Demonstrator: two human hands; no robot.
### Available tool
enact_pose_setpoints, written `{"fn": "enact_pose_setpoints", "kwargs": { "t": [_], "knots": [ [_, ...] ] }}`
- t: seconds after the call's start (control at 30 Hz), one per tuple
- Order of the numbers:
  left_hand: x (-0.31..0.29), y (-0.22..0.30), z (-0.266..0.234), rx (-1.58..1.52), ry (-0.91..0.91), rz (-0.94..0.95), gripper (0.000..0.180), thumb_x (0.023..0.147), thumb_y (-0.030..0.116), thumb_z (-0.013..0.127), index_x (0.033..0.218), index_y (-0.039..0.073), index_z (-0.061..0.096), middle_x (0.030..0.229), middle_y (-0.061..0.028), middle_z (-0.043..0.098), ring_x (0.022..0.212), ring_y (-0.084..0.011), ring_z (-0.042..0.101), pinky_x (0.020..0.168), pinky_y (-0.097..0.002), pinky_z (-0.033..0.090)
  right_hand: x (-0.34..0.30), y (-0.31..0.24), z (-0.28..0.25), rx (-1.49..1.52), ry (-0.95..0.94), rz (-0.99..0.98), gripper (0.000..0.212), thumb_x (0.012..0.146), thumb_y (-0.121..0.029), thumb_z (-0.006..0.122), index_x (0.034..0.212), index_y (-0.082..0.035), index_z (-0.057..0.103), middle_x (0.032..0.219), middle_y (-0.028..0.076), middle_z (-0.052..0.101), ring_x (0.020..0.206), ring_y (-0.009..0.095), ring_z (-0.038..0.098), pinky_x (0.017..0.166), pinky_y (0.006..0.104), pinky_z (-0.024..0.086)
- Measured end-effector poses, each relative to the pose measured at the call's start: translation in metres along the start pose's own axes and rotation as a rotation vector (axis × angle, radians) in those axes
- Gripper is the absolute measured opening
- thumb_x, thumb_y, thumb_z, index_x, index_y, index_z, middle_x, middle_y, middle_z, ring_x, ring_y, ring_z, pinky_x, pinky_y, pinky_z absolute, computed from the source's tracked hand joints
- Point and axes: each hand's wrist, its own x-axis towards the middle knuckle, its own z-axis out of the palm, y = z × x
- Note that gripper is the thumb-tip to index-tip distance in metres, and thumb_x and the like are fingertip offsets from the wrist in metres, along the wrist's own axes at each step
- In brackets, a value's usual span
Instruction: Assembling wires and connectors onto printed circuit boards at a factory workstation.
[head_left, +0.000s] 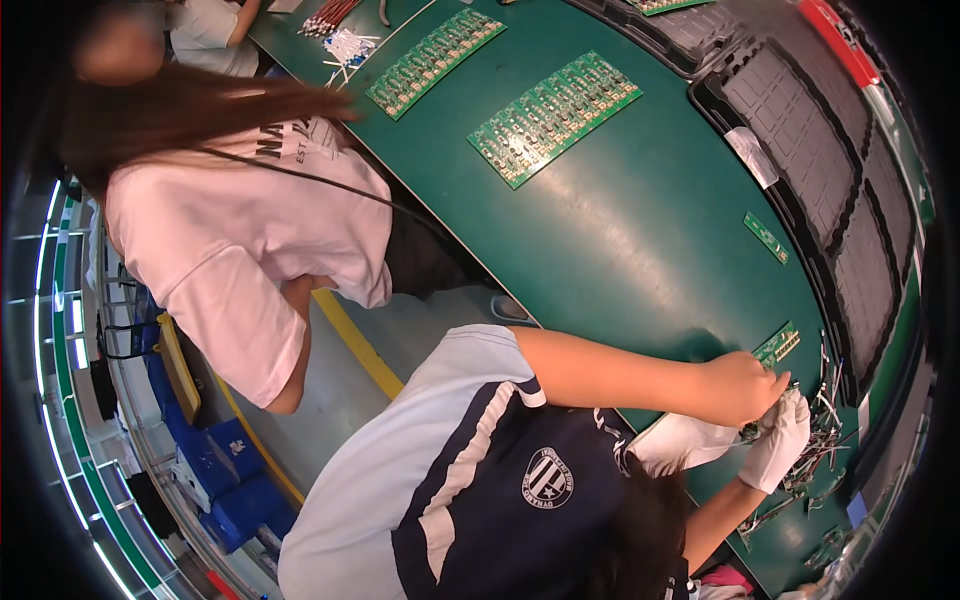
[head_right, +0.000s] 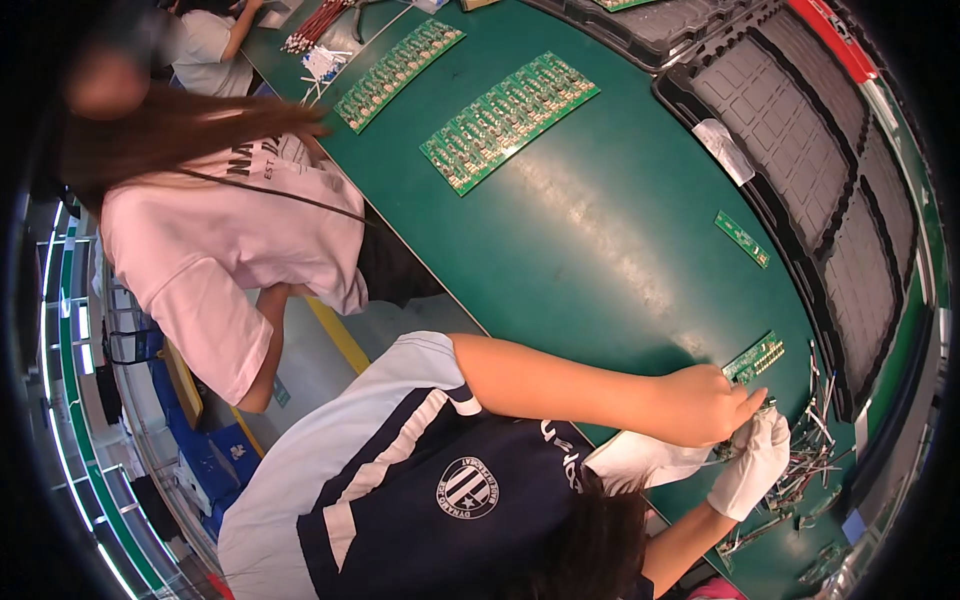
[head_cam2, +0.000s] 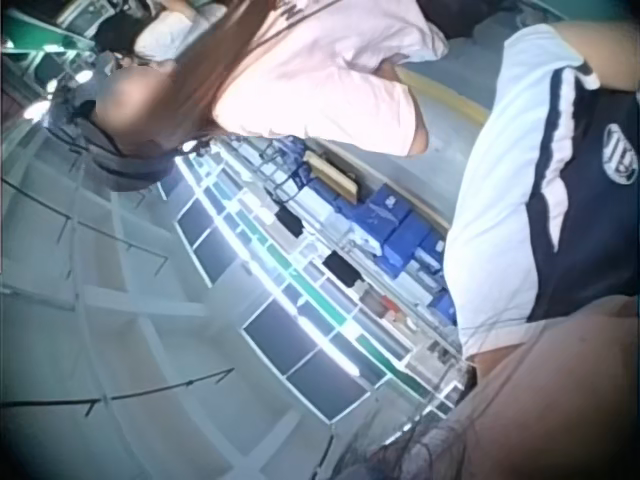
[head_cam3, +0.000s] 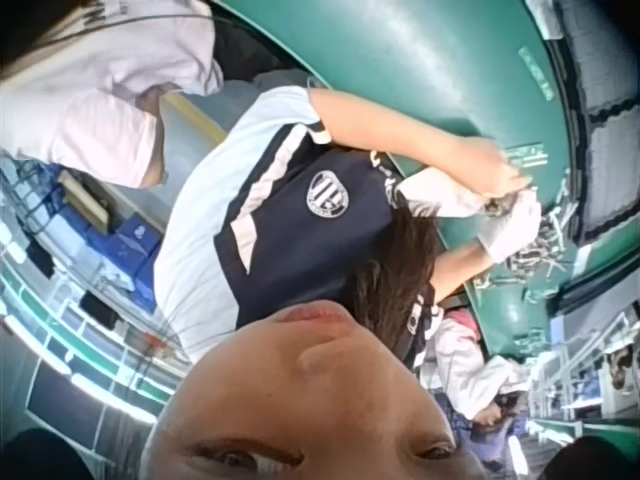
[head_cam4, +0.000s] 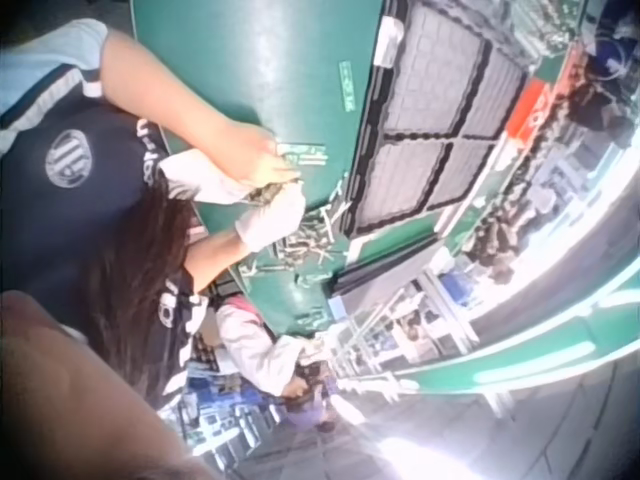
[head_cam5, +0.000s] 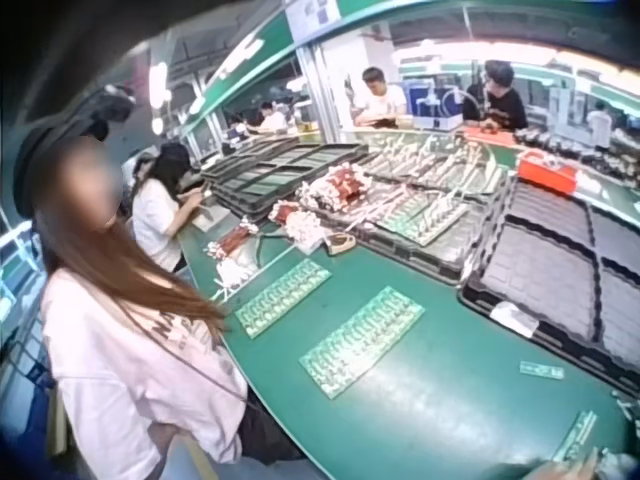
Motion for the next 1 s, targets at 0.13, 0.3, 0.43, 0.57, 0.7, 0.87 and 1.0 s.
{"fn": "enact_pose_setpoints", "kwargs": {
  "t": [0.13,0.3,0.43,0.57,0.7,0.87,1.0],
  "knots": [
    [0.0,-0.001,0.0,-0.062,-0.022,-0.001,0.057,0.063,0.014,0.058,0.108,-0.018,0.048,0.067,-0.0135,0.057,0.055,-0.0224,0.058,0.047,-0.0325,0.047,0.0,-0.001,0.0,0.069,-0.039,0.012,0.023,0.088,-0.013,0.048,0.066,-0.01,0.041,0.054,-0.006,0.032,0.046,0.003,0.024,0.043,0.02,0.017],
    [0.002,-0.002,0.0,-0.174,-0.03,-0.029,0.051,0.066,0.013,0.056,0.108,-0.016,0.048,0.065,-0.0142,0.057,0.055,-0.0257,0.058,0.049,-0.0351,0.048,0.001,0.003,-0.005,0.122,-0.079,0.013,0.021,0.088,-0.013,0.049,0.069,-0.009,0.042,0.055,-0.006,0.034,0.048,0.003,0.026,0.044,0.0188,0.019],
    [0.006,-0.007,0.005,-0.372,0.032,-0.102,0.038,0.07,0.014,0.054,0.1,-0.01,0.054,0.065,-0.0163,0.057,0.056,-0.0309,0.058,0.05,-0.039,0.047,0.001,-0.002,-0.009,0.162,-0.09,0.01,0.016,0.087,-0.014,0.051,0.074,-0.005,0.048,0.056,-0.005,0.038,0.048,0.003,0.03,0.045,0.017,0.022],
    [0.006,-0.018,0.006,-0.424,-0.037,-0.221,0.021,0.071,0.014,0.053,0.084,-0.002,0.056,0.062,-0.0186,0.056,0.055,-0.0356,0.057,0.051,-0.0424,0.046,-0.001,-0.013,0.002,-0.165,-0.006,0.047,0.02,0.087,-0.021,0.053,0.076,-0.004,0.055,0.053,-0.006,0.039,0.044,0.002,0.03,0.042,0.017,0.022],
    [0.008,-0.013,-0.005,-0.424,-0.045,-0.288,0.015,0.071,0.013,0.052,0.078,0.0,0.053,0.058,-0.019,0.055,0.054,-0.0374,0.056,0.052,-0.0452,0.046,-0.004,-0.013,0.006,-0.208,-0.008,0.048,0.02,0.087,-0.022,0.054,0.077,-0.004,0.057,0.053,-0.006,0.04,0.045,0.002,0.032,0.041,0.0169,0.021],
    [0.004,-0.019,0.009,-0.522,-0.052,-0.254,0.012,0.074,0.013,0.052,0.079,0.002,0.053,0.061,-0.0217,0.055,0.059,-0.0399,0.056,0.054,-0.0463,0.045,-0.006,-0.014,0.012,-0.177,0.059,0.069,0.019,0.085,-0.014,0.052,0.095,0.0,0.061,0.063,-0.006,0.05,0.048,0.0,0.035,0.042,0.0155,0.025],
    [0.006,-0.018,-0.005,-0.653,-0.076,-0.414,0.016,0.079,0.013,0.05,0.091,0.002,0.055,0.058,-0.0174,0.055,0.05,-0.0309,0.057,0.047,-0.0381,0.044,-0.001,-0.012,0.011,-0.198,0.011,0.06,0.02,0.086,-0.017,0.052,0.093,0.0,0.061,0.06,-0.004,0.049,0.048,0.003,0.038,0.044,0.017,0.028]
  ]
}}
